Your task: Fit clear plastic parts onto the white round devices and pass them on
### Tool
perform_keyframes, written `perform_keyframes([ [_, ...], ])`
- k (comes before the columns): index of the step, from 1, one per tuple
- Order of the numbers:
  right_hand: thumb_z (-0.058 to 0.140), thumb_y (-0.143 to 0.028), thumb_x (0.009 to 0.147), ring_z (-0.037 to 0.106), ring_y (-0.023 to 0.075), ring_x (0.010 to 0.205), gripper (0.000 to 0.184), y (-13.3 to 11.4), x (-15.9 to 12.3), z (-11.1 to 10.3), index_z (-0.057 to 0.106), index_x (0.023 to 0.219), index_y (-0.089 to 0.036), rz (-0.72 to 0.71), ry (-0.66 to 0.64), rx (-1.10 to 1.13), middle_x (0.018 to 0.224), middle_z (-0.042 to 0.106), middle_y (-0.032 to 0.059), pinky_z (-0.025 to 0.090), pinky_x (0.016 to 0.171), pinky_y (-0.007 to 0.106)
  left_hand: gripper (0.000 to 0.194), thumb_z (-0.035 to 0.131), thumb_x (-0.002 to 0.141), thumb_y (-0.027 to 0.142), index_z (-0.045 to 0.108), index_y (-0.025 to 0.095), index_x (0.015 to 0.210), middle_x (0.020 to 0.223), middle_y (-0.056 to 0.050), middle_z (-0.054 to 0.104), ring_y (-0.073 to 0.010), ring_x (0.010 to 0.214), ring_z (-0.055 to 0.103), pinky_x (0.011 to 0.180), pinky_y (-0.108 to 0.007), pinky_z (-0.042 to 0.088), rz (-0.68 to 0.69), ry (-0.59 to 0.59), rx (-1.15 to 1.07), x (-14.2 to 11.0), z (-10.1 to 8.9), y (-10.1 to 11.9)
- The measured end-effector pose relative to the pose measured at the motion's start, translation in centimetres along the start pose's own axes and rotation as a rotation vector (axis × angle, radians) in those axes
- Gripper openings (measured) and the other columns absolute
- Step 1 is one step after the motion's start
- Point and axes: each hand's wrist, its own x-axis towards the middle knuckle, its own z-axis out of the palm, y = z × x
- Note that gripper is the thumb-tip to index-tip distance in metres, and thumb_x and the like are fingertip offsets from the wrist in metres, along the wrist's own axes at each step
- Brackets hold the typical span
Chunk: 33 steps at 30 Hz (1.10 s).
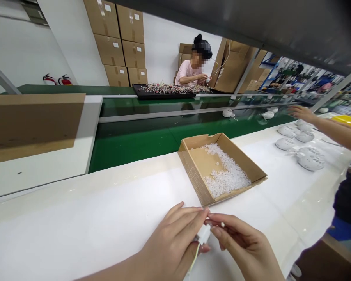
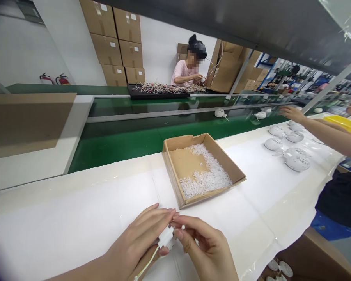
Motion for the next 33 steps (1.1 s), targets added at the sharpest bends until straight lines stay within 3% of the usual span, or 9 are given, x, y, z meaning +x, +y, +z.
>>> perform_keyframes([
  [4, 0.074, -0.034, 0.083, 0.064, 0.0109, 0.05, 0.009, 0.1, 0.1, -0.1, 0.081, 0.088, -0.032, 0.008, -0.004, -0.014, 0.073, 0.078, 0.001, 0.056, 0.05, 0.015, 0.066, 0.043, 0.095, 0.006, 0.021, 0.027, 0.153, 0.133, -0.012, 0.063, -0.0268, 0.128, 0.055, 0.111, -0.055, 0.041, -0.007, -0.016, -0.012, 0.2, -0.1, 0.2],
  [8, 0.071, -0.038, 0.084, 0.063, 0.0113, 0.048, 0.012, 0.0, -0.3, 0.1, 0.082, 0.088, -0.034, 0.003, -0.01, -0.056, 0.066, 0.076, -0.0002, 0.056, 0.05, 0.017, 0.061, 0.045, 0.095, 0.006, 0.028, 0.025, 0.151, 0.127, -0.012, 0.065, -0.025, 0.122, 0.057, 0.104, -0.044, 0.049, 0.022, 0.049, -0.045, 0.3, -0.2, 0.3],
  [11, 0.073, -0.04, 0.083, 0.069, 0.0161, 0.057, 0.013, 0.1, -0.9, 0.5, 0.082, 0.091, -0.035, 0.037, 0.052, -0.09, 0.074, 0.079, 0.0013, 0.06, 0.057, 0.023, 0.061, 0.047, 0.094, 0.004, 0.032, 0.025, 0.149, 0.126, -0.012, 0.065, -0.0241, 0.12, 0.057, 0.099, -0.038, 0.053, 0.011, 0.092, -0.11, 0.3, -0.2, 0.3],
  [14, 0.068, -0.031, 0.088, 0.074, 0.0208, 0.075, 0.022, 0.6, -1.5, 0.6, 0.078, 0.106, -0.039, -0.094, 0.037, -0.149, 0.092, 0.081, 0.0024, 0.063, 0.07, 0.029, 0.06, 0.047, 0.092, 0.002, 0.038, 0.026, 0.147, 0.122, -0.011, 0.066, -0.0235, 0.115, 0.059, 0.095, -0.037, 0.055, 0.005, 0.13, -0.198, 0.4, -0.2, 0.4],
  [18, 0.062, -0.012, 0.089, 0.074, 0.0206, 0.088, 0.046, 1.4, -1.9, 0.4, 0.069, 0.122, -0.042, -0.332, -0.067, -0.306, 0.104, 0.078, 0.0029, 0.062, 0.077, 0.028, 0.059, 0.047, 0.088, -0.002, 0.049, 0.027, 0.14, 0.115, -0.007, 0.07, -0.0228, 0.112, 0.057, 0.095, -0.037, 0.055, -0.01, 0.174, -0.271, 0.6, -0.2, 0.6],
  [23, 0.06, -0.018, 0.092, 0.068, 0.0208, 0.093, 0.037, 0.4, -1.2, -0.7, 0.066, 0.123, -0.037, -0.392, 0.062, -0.484, 0.114, 0.067, 0.0073, 0.059, 0.074, 0.029, 0.052, 0.062, 0.085, 0.002, 0.061, 0.029, 0.129, 0.114, -0.004, 0.07, -0.021, 0.111, 0.06, 0.096, -0.031, 0.055, -0.176, 0.196, -0.353, 0.5, 0.1, 0.2],
  [27, 0.055, -0.031, 0.095, 0.06, 0.019, 0.078, 0.03, -2.2, 3.4, -4.7, 0.058, 0.124, -0.027, -0.407, 0.219, -0.734, 0.103, 0.065, 0.0079, 0.053, 0.071, 0.033, 0.043, 0.061, 0.085, 0.005, 0.066, 0.031, 0.119, 0.115, -0.004, 0.066, -0.0195, 0.107, 0.065, 0.09, -0.028, 0.057, -0.301, 0.215, -0.457, 0.2, 0.3, 0.1],
  [29, 0.048, -0.036, 0.097, 0.062, 0.0199, 0.08, 0.024, -3.4, 7.2, -6.7, 0.064, 0.111, -0.025, -0.319, 0.091, -1.01, 0.108, 0.068, 0.0087, 0.052, 0.07, 0.034, 0.04, 0.059, 0.087, 0.007, 0.067, 0.032, 0.117, 0.114, -0.004, 0.066, -0.0201, 0.107, 0.065, 0.089, -0.029, 0.056, -0.321, 0.21, -0.462, 0.2, 0.3, 0.0],
  [33, 0.056, -0.027, 0.093, 0.066, 0.0188, 0.075, 0.019, -3.3, 14.5, -8.2, 0.073, 0.089, -0.021, -0.14, -0.247, -1.247, 0.087, 0.075, 0.0045, 0.052, 0.071, 0.033, 0.036, 0.065, 0.088, 0.015, 0.066, 0.033, 0.118, 0.108, -0.002, 0.069, -0.0213, 0.1, 0.064, 0.085, -0.033, 0.05, -0.268, 0.237, -0.305, 0.3, 0.2, -0.4],
])
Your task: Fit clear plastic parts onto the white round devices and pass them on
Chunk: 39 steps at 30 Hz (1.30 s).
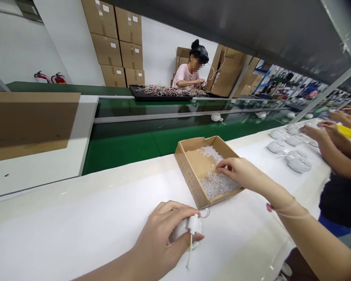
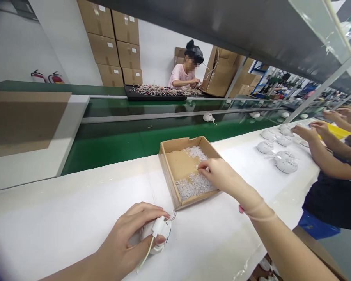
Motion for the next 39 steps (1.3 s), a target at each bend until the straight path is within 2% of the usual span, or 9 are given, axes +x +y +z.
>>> perform_keyframes([
  [4, 0.064, -0.033, 0.092, 0.067, 0.0161, 0.08, 0.019, 1.3, 3.3, 1.7, 0.069, 0.083, -0.017, -0.033, -0.215, -0.106, 0.083, 0.072, 0.0013, 0.054, 0.081, 0.036, 0.04, 0.06, 0.096, 0.017, 0.057, 0.036, 0.131, 0.103, 0.0, 0.072, -0.0207, 0.096, 0.06, 0.085, -0.035, 0.041, 0.194, 0.0, 0.213, 0.5, -0.5, -0.2],
  [8, 0.062, -0.037, 0.094, 0.066, 0.0151, 0.076, 0.024, 1.8, 3.6, 2.3, 0.067, 0.081, -0.017, -0.057, -0.269, -0.136, 0.079, 0.069, -0.0005, 0.054, 0.079, 0.036, 0.036, 0.045, 0.104, 0.023, 0.053, 0.036, 0.136, 0.103, -0.003, 0.067, -0.0216, 0.091, 0.055, 0.081, -0.035, 0.038, 0.231, -0.005, 0.36, 0.8, -0.6, -0.4],
  [16, 0.055, -0.026, 0.091, 0.058, 0.0135, 0.058, 0.011, -1.6, 0.0, -0.6, 0.061, 0.082, -0.022, -0.038, -0.037, 0.036, 0.064, 0.067, -0.0021, 0.046, 0.057, 0.026, 0.039, 0.035, 0.105, 0.021, 0.052, 0.04, 0.135, 0.099, -0.004, 0.061, -0.0218, 0.091, 0.053, 0.078, -0.036, 0.032, 0.289, 0.012, 0.424, 0.8, -0.1, -1.4],
  [19, 0.055, -0.035, 0.094, 0.059, 0.0135, 0.061, 0.013, -4.8, -4.0, -1.3, 0.063, 0.089, -0.027, -0.154, 0.069, 0.188, 0.071, 0.07, -0.0033, 0.047, 0.054, 0.025, 0.035, 0.035, 0.106, 0.025, 0.056, 0.038, 0.13, 0.092, -0.004, 0.06, -0.0209, 0.086, 0.054, 0.076, -0.035, 0.032, 0.304, 0.039, 0.44, 1.0, -0.1, -1.1],
  [22, 0.063, -0.028, 0.092, 0.065, 0.0104, 0.069, 0.014, -8.0, -7.4, -1.2, 0.062, 0.105, -0.032, -0.363, 0.181, 0.39, 0.089, 0.075, -0.0052, 0.052, 0.06, 0.019, 0.032, 0.038, 0.105, 0.025, 0.059, 0.036, 0.126, 0.091, -0.004, 0.06, -0.0206, 0.082, 0.052, 0.073, -0.034, 0.032, 0.288, 0.021, 0.483, 1.2, -0.4, -0.4],
  [24, 0.065, -0.018, 0.091, 0.067, 0.0093, 0.072, 0.026, -9.7, -8.6, -0.8, 0.059, 0.112, -0.032, -0.496, 0.177, 0.471, 0.093, 0.075, -0.005, 0.055, 0.066, 0.017, 0.03, 0.037, 0.105, 0.024, 0.063, 0.032, 0.118, 0.092, -0.005, 0.061, -0.0206, 0.081, 0.052, 0.072, -0.034, 0.032, 0.288, 0.014, 0.496, 1.3, -0.5, -0.2],
  [28, 0.062, -0.01, 0.091, 0.067, 0.0118, 0.079, 0.023, -11.4, -8.5, 0.5, 0.063, 0.109, -0.024, -0.649, 0.183, 0.6, 0.094, 0.074, 0.0005, 0.055, 0.073, 0.021, 0.029, 0.035, 0.105, 0.023, 0.063, 0.024, 0.1, 0.094, -0.005, 0.061, -0.021, 0.085, 0.052, 0.073, -0.035, 0.032, 0.313, 0.028, 0.494, 1.2, -0.3, -0.3],
  [36, 0.063, 0.001, 0.085, 0.071, 0.0129, 0.086, 0.025, -12.2, -7.9, -0.4, 0.073, 0.1, -0.016, -0.653, 0.036, 0.597, 0.094, 0.075, 0.0067, 0.058, 0.078, 0.017, 0.026, 0.038, 0.099, 0.016, 0.063, 0.024, 0.101, 0.096, -0.005, 0.061, -0.021, 0.087, 0.051, 0.074, -0.036, 0.033, 0.328, 0.044, 0.497, 1.1, 0.1, -0.9],
  [39, 0.062, -0.003, 0.084, 0.071, 0.0123, 0.076, 0.03, -12.2, -8.0, -0.5, 0.068, 0.107, -0.021, -0.597, 0.041, 0.528, 0.091, 0.075, 0.0034, 0.06, 0.07, 0.017, 0.027, 0.037, 0.102, 0.019, 0.063, 0.024, 0.098, 0.095, -0.004, 0.061, -0.0205, 0.086, 0.051, 0.074, -0.035, 0.033, 0.298, 0.031, 0.485, 1.1, 0.0, -0.9],
])
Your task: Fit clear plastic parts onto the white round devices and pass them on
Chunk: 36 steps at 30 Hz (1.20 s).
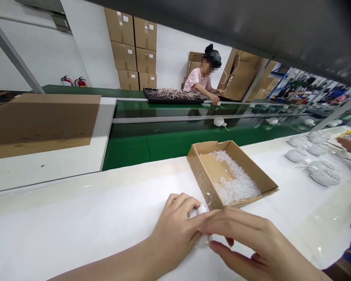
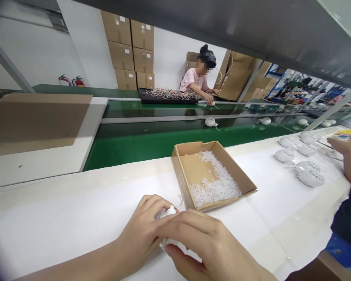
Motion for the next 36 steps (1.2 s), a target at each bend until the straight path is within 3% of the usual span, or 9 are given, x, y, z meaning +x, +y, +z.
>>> perform_keyframes([
  [3, 0.06, -0.008, 0.085, 0.07, 0.0137, 0.071, 0.027, 0.5, -0.2, 0.5, 0.065, 0.104, -0.026, 0.054, 0.013, -0.072, 0.085, 0.074, 0.0009, 0.06, 0.064, 0.02, 0.031, 0.033, 0.105, 0.024, 0.064, 0.025, 0.098, 0.096, -0.004, 0.062, -0.0212, 0.088, 0.052, 0.075, -0.036, 0.034, -0.013, 0.016, -0.016, -0.1, 0.0, 0.1],
  [6, 0.057, -0.009, 0.086, 0.071, 0.0159, 0.08, 0.021, 1.3, -0.6, 1.0, 0.066, 0.094, -0.027, 0.066, 0.087, -0.065, 0.088, 0.072, 0.0025, 0.061, 0.07, 0.023, 0.028, 0.035, 0.105, 0.029, 0.054, 0.026, 0.126, 0.103, -0.005, 0.065, -0.0235, 0.093, 0.053, 0.079, -0.039, 0.038, -0.054, -0.044, -0.059, -0.1, 0.0, 0.3],
  [9, 0.061, -0.011, 0.085, 0.07, 0.0146, 0.08, 0.016, 2.0, -1.2, 1.7, 0.068, 0.086, -0.026, 0.122, 0.161, -0.024, 0.087, 0.068, 0.0026, 0.06, 0.072, 0.022, 0.041, 0.039, 0.103, 0.033, 0.037, 0.022, 0.142, 0.108, -0.008, 0.065, -0.0263, 0.099, 0.053, 0.085, -0.043, 0.042, -0.092, -0.087, -0.108, 0.0, -0.1, 0.6],
  [12, 0.064, -0.014, 0.085, 0.069, 0.0154, 0.088, 0.013, 2.5, -1.7, 2.6, 0.068, 0.082, -0.026, 0.192, 0.223, 0.031, 0.091, 0.066, 0.003, 0.059, 0.079, 0.023, 0.044, 0.046, 0.099, 0.025, 0.035, 0.021, 0.142, 0.12, -0.01, 0.062, -0.0271, 0.111, 0.053, 0.095, -0.046, 0.044, -0.123, -0.135, -0.209, 0.1, -0.2, 0.9],
  [15, 0.064, -0.017, 0.085, 0.068, 0.0147, 0.084, 0.012, 2.6, -2.1, 3.7, 0.066, 0.091, -0.027, 0.259, 0.327, 0.059, 0.099, 0.068, 0.0032, 0.058, 0.068, 0.021, 0.06, 0.053, 0.088, 0.013, 0.03, 0.021, 0.144, 0.13, -0.011, 0.058, -0.0252, 0.117, 0.054, 0.099, -0.043, 0.048, -0.199, -0.205, -0.365, 0.0, 0.1, 1.0],
  [19, 0.064, -0.017, 0.085, 0.066, 0.0136, 0.078, 0.02, 2.3, -2.1, 4.6, 0.065, 0.101, -0.029, 0.272, 0.404, 0.034, 0.1, 0.071, 0.002, 0.056, 0.06, 0.02, 0.074, 0.06, 0.078, 0.005, 0.031, 0.022, 0.143, 0.13, -0.01, 0.058, -0.0262, 0.119, 0.055, 0.1, -0.044, 0.05, -0.246, -0.188, -0.432, -0.6, 0.9, 0.8],
  [24, 0.067, -0.02, 0.085, 0.071, 0.0161, 0.083, 0.021, 2.0, -2.4, 4.5, 0.07, 0.104, -0.029, 0.29, 0.381, 0.03, 0.107, 0.076, 0.0028, 0.059, 0.063, 0.02, 0.09, 0.062, 0.079, 0.003, 0.014, 0.026, 0.152, 0.133, -0.011, 0.055, -0.0267, 0.123, 0.054, 0.101, -0.046, 0.051, -0.189, -0.175, -0.42, -0.8, 1.3, 0.7],
  [30, 0.067, -0.02, 0.085, 0.069, 0.0129, 0.069, 0.021, 2.4, -2.9, 2.9, 0.073, 0.103, -0.03, 0.36, 0.245, 0.179, 0.081, 0.077, -0.0035, 0.059, 0.064, 0.018, 0.078, 0.061, 0.088, 0.006, 0.02, 0.029, 0.15, 0.128, -0.01, 0.055, -0.023, 0.116, 0.057, 0.1, -0.042, 0.052, -0.226, -0.233, -0.478, -0.4, 0.6, 1.3],
  [36, 0.072, -0.015, 0.079, 0.07, 0.0127, 0.075, 0.027, 2.8, -3.2, 2.2, 0.072, 0.102, -0.03, 0.32, 0.214, 0.14, 0.083, 0.075, -0.0035, 0.058, 0.07, 0.018, 0.089, 0.066, 0.081, 0.004, 0.017, 0.027, 0.151, 0.126, -0.011, 0.055, -0.0261, 0.115, 0.055, 0.097, -0.043, 0.054, -0.139, -0.217, -0.419, -0.8, 1.3, 1.0],
])
